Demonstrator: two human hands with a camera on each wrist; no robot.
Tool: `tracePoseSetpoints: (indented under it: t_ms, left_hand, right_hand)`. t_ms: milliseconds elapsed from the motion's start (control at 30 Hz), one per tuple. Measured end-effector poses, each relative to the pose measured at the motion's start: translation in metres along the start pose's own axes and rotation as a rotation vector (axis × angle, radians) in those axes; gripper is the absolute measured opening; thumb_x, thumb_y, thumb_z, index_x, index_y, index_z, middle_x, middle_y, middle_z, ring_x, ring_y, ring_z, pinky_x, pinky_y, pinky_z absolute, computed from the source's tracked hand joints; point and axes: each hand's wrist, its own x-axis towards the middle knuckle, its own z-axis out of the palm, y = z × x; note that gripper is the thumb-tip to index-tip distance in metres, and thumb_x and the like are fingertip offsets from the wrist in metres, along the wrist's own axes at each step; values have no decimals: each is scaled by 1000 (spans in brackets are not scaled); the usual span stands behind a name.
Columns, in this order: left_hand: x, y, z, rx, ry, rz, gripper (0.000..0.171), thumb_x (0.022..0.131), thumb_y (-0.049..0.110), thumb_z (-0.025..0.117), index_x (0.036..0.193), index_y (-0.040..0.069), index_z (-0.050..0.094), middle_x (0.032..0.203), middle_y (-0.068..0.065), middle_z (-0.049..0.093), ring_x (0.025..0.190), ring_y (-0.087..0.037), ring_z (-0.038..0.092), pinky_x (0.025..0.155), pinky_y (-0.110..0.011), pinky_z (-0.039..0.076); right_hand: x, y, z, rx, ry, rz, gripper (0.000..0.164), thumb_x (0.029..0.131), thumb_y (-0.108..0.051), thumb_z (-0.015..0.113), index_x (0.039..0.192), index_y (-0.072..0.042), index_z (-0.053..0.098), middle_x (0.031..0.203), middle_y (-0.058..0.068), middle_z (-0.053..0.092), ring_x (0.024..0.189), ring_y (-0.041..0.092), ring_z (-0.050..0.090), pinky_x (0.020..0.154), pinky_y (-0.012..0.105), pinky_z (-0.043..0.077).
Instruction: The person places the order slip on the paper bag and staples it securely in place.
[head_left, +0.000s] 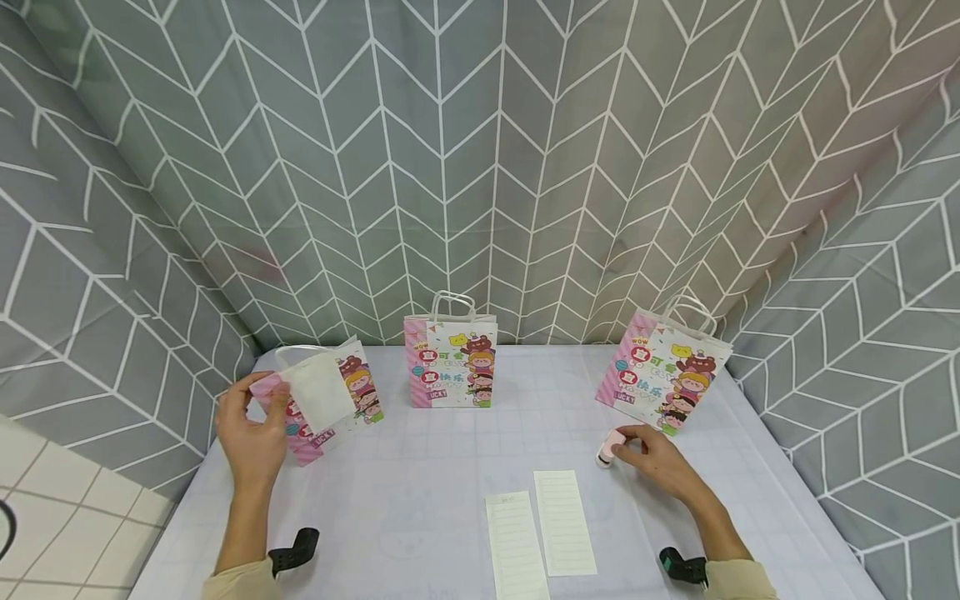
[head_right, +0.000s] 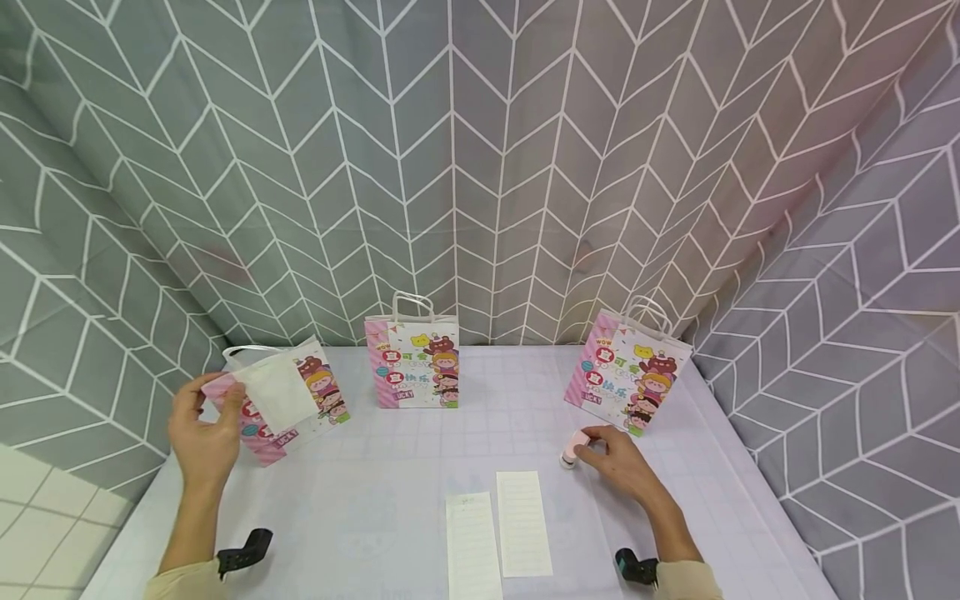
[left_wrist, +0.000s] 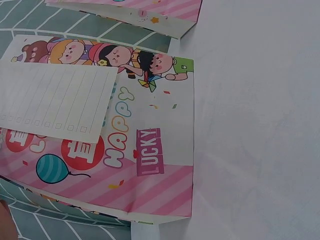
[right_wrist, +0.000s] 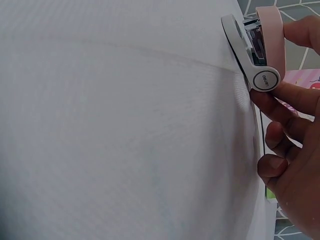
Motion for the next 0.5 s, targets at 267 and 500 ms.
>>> tracePoseSetpoints:
  t_ms: [267,500]
  left_hand:
    - [0,0,0,10,2,-42,41,83,-2,76,123,-1,66,101,22,57,100,5,48,85,-27,25]
    - [-2,29,0,-59,30,-62,49,83,-6,72,130,-5,56,120,-13,65,105,-2,51,86,-26,25]
  right_hand:
    - [0,1,1,0,6,-38,54,97,-38,65,135,0,60,125,15,60,101,25,50,85,41,44]
    - [1,3,2,27,45,-39,57,95,-40,68,139,-5,56,124,13,59,101,24,50,85,40,42]
